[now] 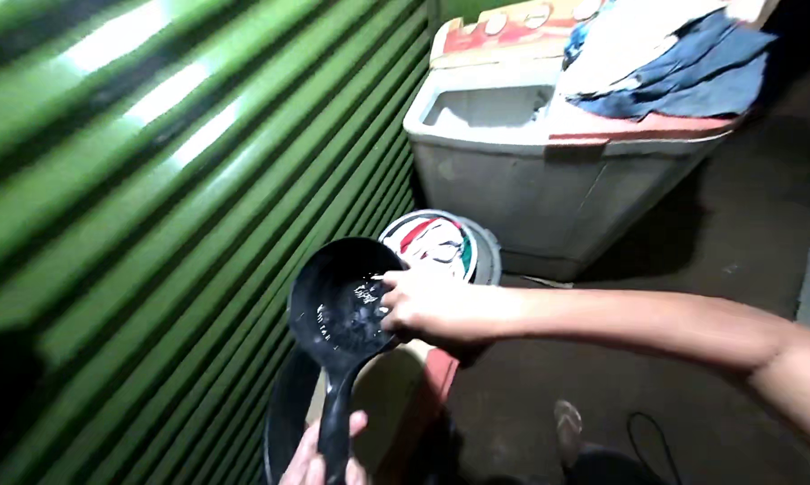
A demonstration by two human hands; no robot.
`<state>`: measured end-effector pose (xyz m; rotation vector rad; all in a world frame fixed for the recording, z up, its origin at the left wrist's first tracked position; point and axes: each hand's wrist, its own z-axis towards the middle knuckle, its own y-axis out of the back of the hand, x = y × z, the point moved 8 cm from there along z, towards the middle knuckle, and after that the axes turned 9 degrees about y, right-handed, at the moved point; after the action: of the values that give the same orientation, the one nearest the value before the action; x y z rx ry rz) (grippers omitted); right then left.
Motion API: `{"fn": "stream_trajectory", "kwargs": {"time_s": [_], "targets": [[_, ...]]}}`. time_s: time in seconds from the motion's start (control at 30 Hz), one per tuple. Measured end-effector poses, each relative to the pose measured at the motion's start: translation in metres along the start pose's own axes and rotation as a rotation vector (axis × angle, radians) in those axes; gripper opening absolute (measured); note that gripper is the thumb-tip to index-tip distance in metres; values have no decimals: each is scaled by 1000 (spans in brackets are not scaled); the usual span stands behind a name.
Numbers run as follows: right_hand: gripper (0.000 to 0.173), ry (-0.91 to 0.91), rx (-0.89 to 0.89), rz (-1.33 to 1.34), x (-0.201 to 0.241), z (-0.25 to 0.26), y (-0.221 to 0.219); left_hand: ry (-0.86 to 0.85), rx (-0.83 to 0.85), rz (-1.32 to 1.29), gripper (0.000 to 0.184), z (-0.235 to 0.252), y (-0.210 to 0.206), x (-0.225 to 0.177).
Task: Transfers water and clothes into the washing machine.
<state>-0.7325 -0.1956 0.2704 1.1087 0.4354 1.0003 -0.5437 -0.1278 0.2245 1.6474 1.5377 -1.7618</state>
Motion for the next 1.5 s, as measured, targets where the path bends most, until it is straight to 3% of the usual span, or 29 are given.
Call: {"fn": "stream_trajectory", "kwargs": {"time_s": [0.13, 0.23, 0.33, 0.43, 0.57, 0.7, 0.83, 0.93, 1.03, 1.13, 1.23, 1.3, 1.4, 1.5], "targets": [[7, -133, 103, -142, -70, -124, 82, 80, 197, -136, 34, 110, -116, 52], [14, -260, 208, -210, -114, -199, 136, 149, 265, -217, 29, 181, -186, 81], [21, -305, 182, -263, -151, -255, 182, 206, 321, -174, 28, 240, -244, 90], [16, -396, 164, -270, -190, -291, 216, 195, 400, -7, 32, 296, -285, 85], [23, -403, 134, -255, -251, -307, 246, 122, 298, 218, 52, 396, -282, 69], [26, -530, 266, -193, -326, -285, 263, 110, 68, 415, 26, 538, -256, 44], [26, -561, 462, -159, -423, -238, 261, 171, 11, 506, 19, 687, -260, 32], [26, -597, 618, -163, -490, -207, 255, 187, -28, 640, 24, 761, -269, 30], [30, -634, 688, -167, -544, -199, 245, 161, -66, 690, 30, 802, -272, 29], [28, -621, 579, -152, -578, -210, 242, 60, -53, 624, 31, 851, -264, 30], [23, -556, 383, -134, -593, -232, 242, 165, -71, 881, 35, 859, -277, 14], [21, -535, 329, -146, -596, -245, 247, 62, -40, 1114, 30, 870, -283, 13], [22, -516, 326, -158, -599, -258, 260, 186, 255, 1378, 27, 864, -304, 23], [19, -482, 378, -167, -599, -263, 269, 260, 352, 1308, 31, 874, -298, 43]]}}
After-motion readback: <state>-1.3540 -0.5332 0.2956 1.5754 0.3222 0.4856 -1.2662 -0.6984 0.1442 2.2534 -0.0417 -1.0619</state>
